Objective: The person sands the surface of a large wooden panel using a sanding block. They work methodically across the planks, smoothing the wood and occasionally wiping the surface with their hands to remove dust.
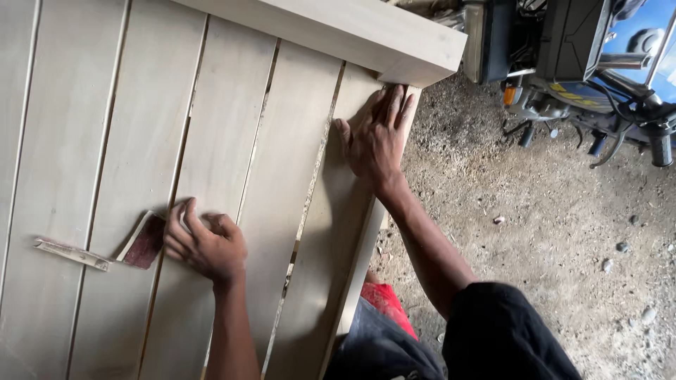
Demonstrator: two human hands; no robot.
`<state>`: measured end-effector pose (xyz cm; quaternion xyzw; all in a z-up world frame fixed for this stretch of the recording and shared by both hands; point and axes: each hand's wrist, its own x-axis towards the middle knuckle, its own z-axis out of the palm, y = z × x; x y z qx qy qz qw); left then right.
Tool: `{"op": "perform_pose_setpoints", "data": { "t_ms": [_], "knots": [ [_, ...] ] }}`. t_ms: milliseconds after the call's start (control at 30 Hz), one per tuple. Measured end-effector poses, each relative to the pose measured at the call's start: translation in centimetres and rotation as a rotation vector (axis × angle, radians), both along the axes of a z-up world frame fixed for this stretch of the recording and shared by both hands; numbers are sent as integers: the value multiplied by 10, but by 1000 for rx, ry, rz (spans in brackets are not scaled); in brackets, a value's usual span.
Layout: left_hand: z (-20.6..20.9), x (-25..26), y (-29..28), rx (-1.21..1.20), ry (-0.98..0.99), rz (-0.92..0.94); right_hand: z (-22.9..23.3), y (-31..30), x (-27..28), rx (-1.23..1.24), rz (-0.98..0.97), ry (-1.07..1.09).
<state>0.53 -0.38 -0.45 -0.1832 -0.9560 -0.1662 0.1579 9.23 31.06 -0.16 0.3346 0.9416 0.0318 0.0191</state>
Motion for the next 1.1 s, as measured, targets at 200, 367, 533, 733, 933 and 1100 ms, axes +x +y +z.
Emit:
{"op": "perform_pose_setpoints", "data": {
  "t_ms": [200,367,533,733,933,1100],
  "knots": [
    [-5,0,-7,-39,-64,-29,3,-25,13,-83,-43,164],
    [-12,0,-14,-49,-67,-23,17,-190,102,-101,28,140],
    [-10,-6,-8,-36,-61,-37,41,-275,145,-198,36,69],
    [-12,-6,-7,-59,-68,-19,-16,-92,48,115,8,188],
    [-10,-4,-6,-86,-125,23,2,-5,13,-73,-26,162],
    [-11,-4,-9,-64,-83,-7,14,-220,116,-60,-17,86]
  ]
}}
